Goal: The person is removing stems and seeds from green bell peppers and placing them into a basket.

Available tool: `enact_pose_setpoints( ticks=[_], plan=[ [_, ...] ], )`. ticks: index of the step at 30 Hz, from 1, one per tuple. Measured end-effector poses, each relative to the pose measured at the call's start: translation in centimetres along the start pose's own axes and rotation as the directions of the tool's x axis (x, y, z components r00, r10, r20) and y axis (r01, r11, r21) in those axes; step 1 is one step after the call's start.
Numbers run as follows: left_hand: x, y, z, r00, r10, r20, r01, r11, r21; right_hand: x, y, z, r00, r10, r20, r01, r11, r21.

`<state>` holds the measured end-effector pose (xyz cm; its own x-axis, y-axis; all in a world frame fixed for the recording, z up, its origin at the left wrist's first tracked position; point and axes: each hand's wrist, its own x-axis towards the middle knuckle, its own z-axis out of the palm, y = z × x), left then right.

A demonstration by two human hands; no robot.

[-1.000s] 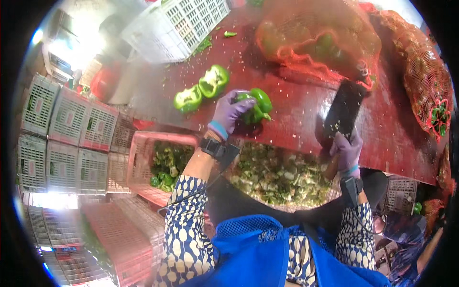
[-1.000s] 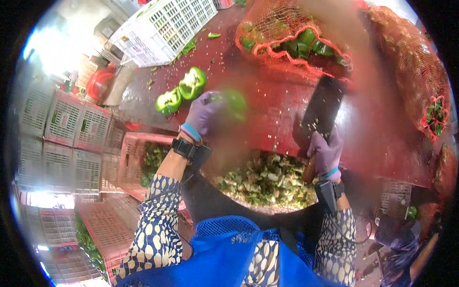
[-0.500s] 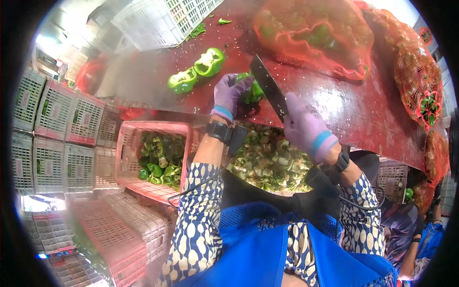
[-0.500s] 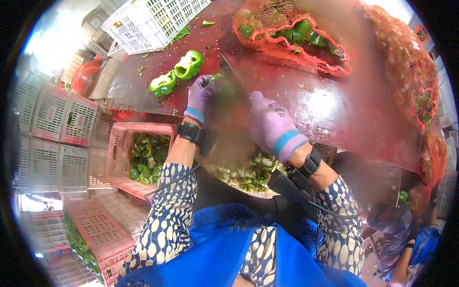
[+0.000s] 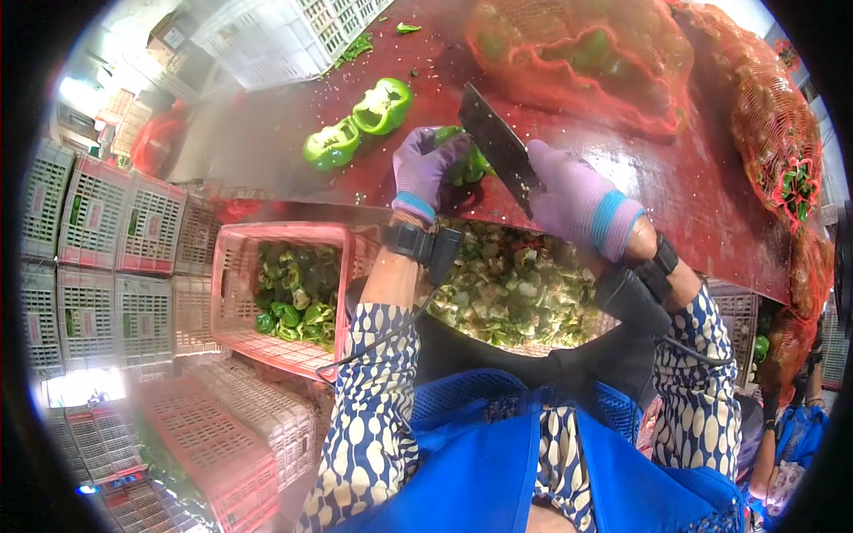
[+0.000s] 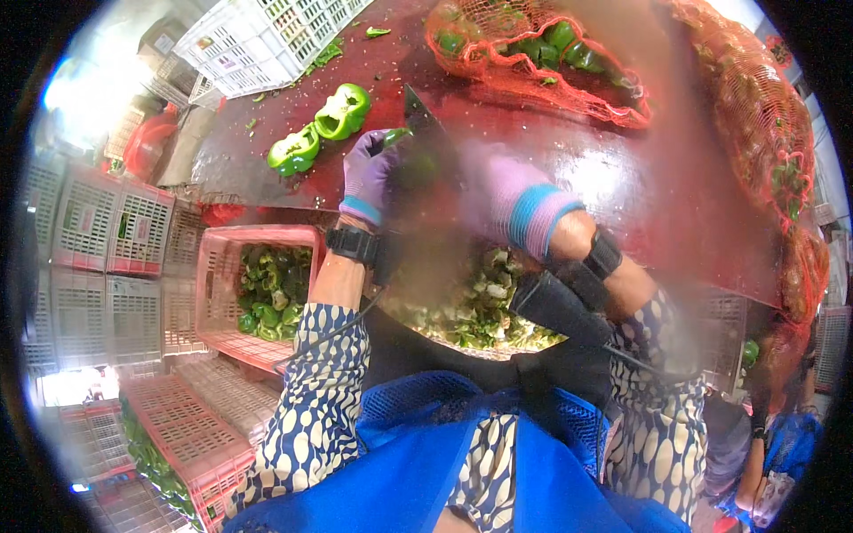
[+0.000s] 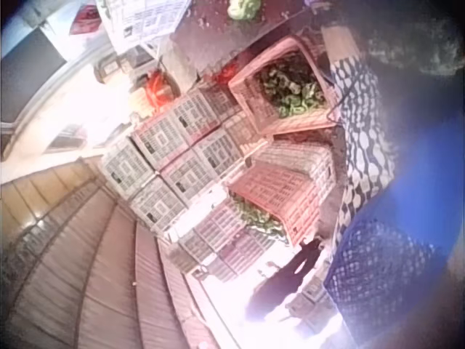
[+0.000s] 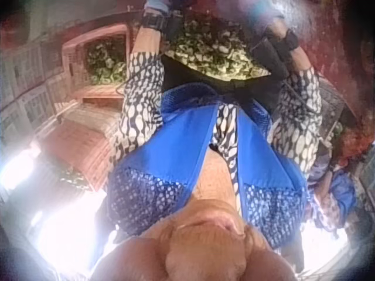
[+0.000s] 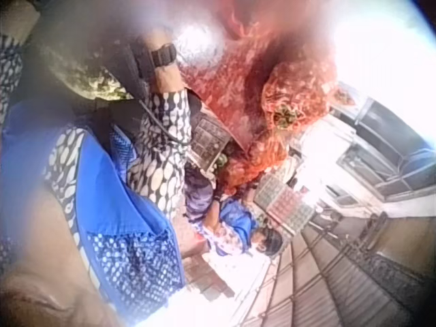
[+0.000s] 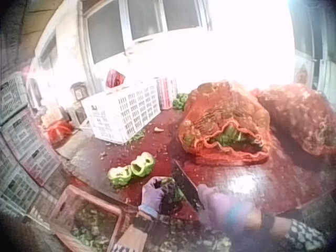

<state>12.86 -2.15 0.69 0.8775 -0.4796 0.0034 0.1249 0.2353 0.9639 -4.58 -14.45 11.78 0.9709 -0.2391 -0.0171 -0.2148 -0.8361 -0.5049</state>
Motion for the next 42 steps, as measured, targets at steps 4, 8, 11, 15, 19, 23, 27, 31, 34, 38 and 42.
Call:
enact_pose_setpoints(
  ticks=[4, 8, 11, 15, 19, 23, 27, 31, 34, 38, 42],
  plan=[
    [0.3, -0.5, 0.2, 1.000, -0.002, 0.011, 0.003, 0.999, -0.044, 1.1, -2.5, -3.0, 0.986, 0.032, 0.165, -0.031, 0.999, -0.007],
    [0.7, -0.6, -0.1, 0.999, 0.050, -0.002, -0.050, 0.990, 0.134, 2.9, -3.1, -3.7, 0.932, 0.092, 0.350, -0.041, 0.988, -0.152],
    [0.5, -0.2, -0.1, 0.999, 0.032, -0.013, -0.030, 0.984, 0.178, 4.3, -2.7, -3.0, 0.916, -0.103, 0.388, 0.190, 0.963, -0.192],
    [1.1, -1.9, -1.1, 0.996, 0.086, 0.013, -0.087, 0.976, 0.198, 7.1, -3.8, -1.1, 0.887, 0.033, 0.461, 0.157, 0.916, -0.368],
    [0.8, -1.6, -0.9, 0.993, 0.117, 0.010, -0.113, 0.932, 0.345, 8.4, -1.0, 2.1, 0.956, -0.051, 0.287, 0.074, 0.995, -0.072],
    [0.4, -1.3, -1.5, 1.000, 0.023, 0.016, -0.024, 0.999, 0.030, 7.0, 2.2, 2.5, 0.987, -0.029, 0.159, 0.001, 0.986, 0.169],
    [2.7, -1.8, -4.2, 0.998, -0.013, -0.058, 0.004, 0.988, -0.153, 6.0, 8.7, 5.1, 0.935, 0.038, 0.354, -0.245, 0.790, 0.561],
    [3.0, 1.3, -1.4, 0.734, 0.676, 0.064, -0.327, 0.269, 0.906, 3.7, 8.9, 5.5, 0.931, 0.184, 0.315, -0.363, 0.375, 0.853],
    [1.3, 2.1, 5.3, 0.584, 0.603, 0.544, -0.714, 0.061, 0.698, 2.1, 8.3, 4.2, 0.941, 0.287, 0.182, -0.286, 0.380, 0.880],
    [2.5, -2.6, 5.9, 0.616, 0.264, 0.742, -0.781, 0.082, 0.619, -0.6, 12.1, 4.1, 0.919, 0.395, -0.016, -0.064, 0.190, 0.980],
    [3.4, -1.0, 6.2, 0.663, 0.118, 0.739, -0.744, -0.009, 0.668, -5.8, 17.4, 2.5, 0.813, 0.561, -0.157, -0.021, 0.298, 0.954]
  ],
)
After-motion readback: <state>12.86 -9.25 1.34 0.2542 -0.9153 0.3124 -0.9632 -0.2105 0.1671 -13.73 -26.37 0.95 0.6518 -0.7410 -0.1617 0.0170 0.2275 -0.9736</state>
